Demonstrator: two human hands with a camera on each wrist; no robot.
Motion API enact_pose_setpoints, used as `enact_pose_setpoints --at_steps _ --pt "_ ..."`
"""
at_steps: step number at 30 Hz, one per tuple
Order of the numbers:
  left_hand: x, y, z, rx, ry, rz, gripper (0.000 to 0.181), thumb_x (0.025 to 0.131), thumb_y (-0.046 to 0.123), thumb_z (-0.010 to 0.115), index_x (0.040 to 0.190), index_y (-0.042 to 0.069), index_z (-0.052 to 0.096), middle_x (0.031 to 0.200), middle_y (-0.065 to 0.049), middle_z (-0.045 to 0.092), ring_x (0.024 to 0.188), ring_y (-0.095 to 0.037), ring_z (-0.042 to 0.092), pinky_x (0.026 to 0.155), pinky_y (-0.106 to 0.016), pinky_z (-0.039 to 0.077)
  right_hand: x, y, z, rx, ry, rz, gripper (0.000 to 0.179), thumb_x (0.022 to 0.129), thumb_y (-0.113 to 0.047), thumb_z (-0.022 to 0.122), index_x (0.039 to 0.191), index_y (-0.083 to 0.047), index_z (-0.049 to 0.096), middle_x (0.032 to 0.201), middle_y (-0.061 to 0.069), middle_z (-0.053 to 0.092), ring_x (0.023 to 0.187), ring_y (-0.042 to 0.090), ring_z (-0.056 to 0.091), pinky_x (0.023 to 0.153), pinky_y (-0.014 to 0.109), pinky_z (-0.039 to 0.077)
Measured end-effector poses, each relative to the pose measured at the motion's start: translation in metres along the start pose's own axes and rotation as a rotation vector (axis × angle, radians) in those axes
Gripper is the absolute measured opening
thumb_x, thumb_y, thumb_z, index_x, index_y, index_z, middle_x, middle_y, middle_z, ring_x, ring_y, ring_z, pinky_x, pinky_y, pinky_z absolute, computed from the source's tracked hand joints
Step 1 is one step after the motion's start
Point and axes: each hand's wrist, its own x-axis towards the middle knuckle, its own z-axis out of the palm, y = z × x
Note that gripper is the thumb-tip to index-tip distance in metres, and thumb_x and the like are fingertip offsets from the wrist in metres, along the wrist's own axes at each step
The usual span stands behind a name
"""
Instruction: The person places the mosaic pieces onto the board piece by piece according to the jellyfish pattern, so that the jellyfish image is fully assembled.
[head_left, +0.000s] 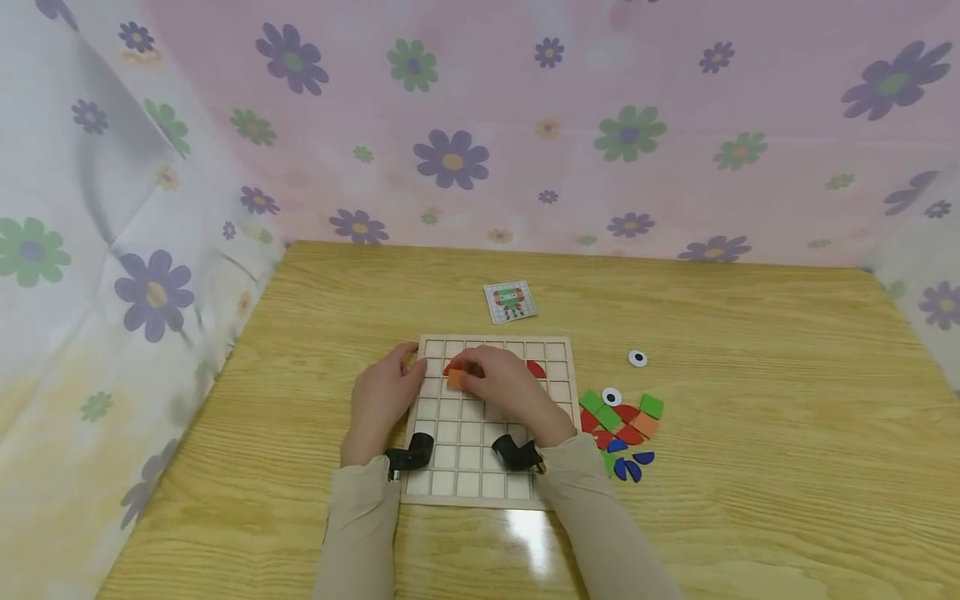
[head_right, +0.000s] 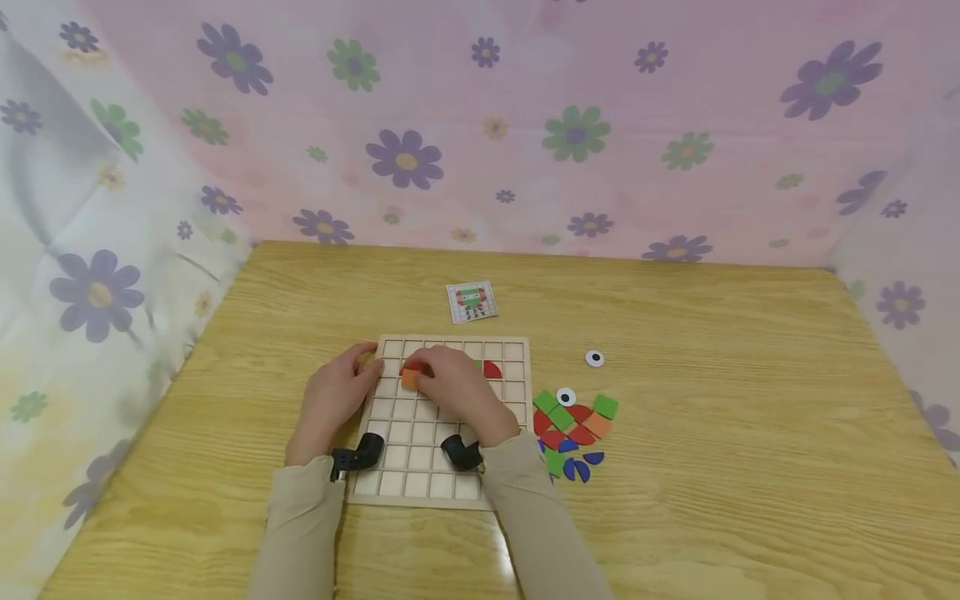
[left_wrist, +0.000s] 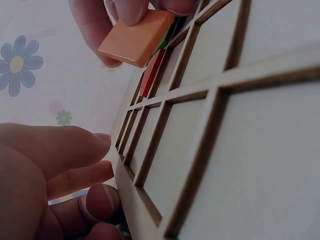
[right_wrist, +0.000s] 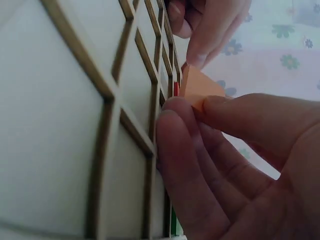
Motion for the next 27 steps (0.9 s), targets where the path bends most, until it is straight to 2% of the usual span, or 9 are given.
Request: enact_pose_setpoints --at_steps 4,10,16,22,27 --pt "0.000 -0.001 0.000 0.009 0.008 0.013 0.039 0.089 0.039 0.047 0.122 0.020 0.054 0.068 0.004 0.051 0.057 -0.016 0.046 0.054 -0.030 0.033 0.000 -0.003 0.005 -0.027 0.021 0.009 0.017 0.085 -0.017 0.058 0.100 -0.020 0.066 0.094 -0.007 0.061 0.084 0.009 0.053 0.077 0.028 0.041" --pt "-0.001 -0.001 0.000 0.014 0.022 0.027 0.040 0.089 0.039 0.047 0.122 0.018 0.054 0.067 0.003 0.051 0.058 -0.017 0.047 0.055 -0.031 0.033 -0.001 -0.007 0.010 -0.041 0.074 0.020 0.014 0.084 -0.018 0.061 0.097 -0.019 0.065 0.082 -0.009 0.059 0.072 0.008 0.051 0.066 0.025 0.041" --pt "-0.001 0.000 0.000 0.008 0.018 0.020 0.039 0.089 0.039 0.047 0.122 0.019 0.054 0.067 0.003 0.051 0.058 -0.017 0.047 0.055 -0.031 0.034 -0.002 -0.008 0.011 -0.087 0.081 -0.010 0.011 0.082 -0.017 0.063 0.092 -0.016 0.068 0.086 -0.006 0.059 0.076 0.009 0.053 0.067 0.025 0.042" --pt "-0.001 0.002 0.000 0.000 0.021 0.023 0.039 0.089 0.039 0.047 0.122 0.019 0.054 0.066 0.003 0.050 0.058 -0.017 0.046 0.055 -0.031 0.033 -0.001 -0.008 0.012 -0.136 0.104 -0.010 0.005 0.081 -0.016 0.065 0.085 -0.016 0.068 0.082 -0.005 0.053 0.072 0.009 0.050 0.064 0.024 0.041" --pt "-0.001 0.001 -0.001 0.002 0.024 0.014 0.038 0.089 0.038 0.048 0.121 0.019 0.055 0.066 0.003 0.050 0.056 -0.016 0.046 0.053 -0.031 0.033 -0.001 -0.008 0.013 -0.131 0.089 -0.021 0.006 0.082 -0.018 0.064 0.087 -0.017 0.067 0.082 -0.006 0.054 0.073 0.008 0.050 0.064 0.023 0.041"
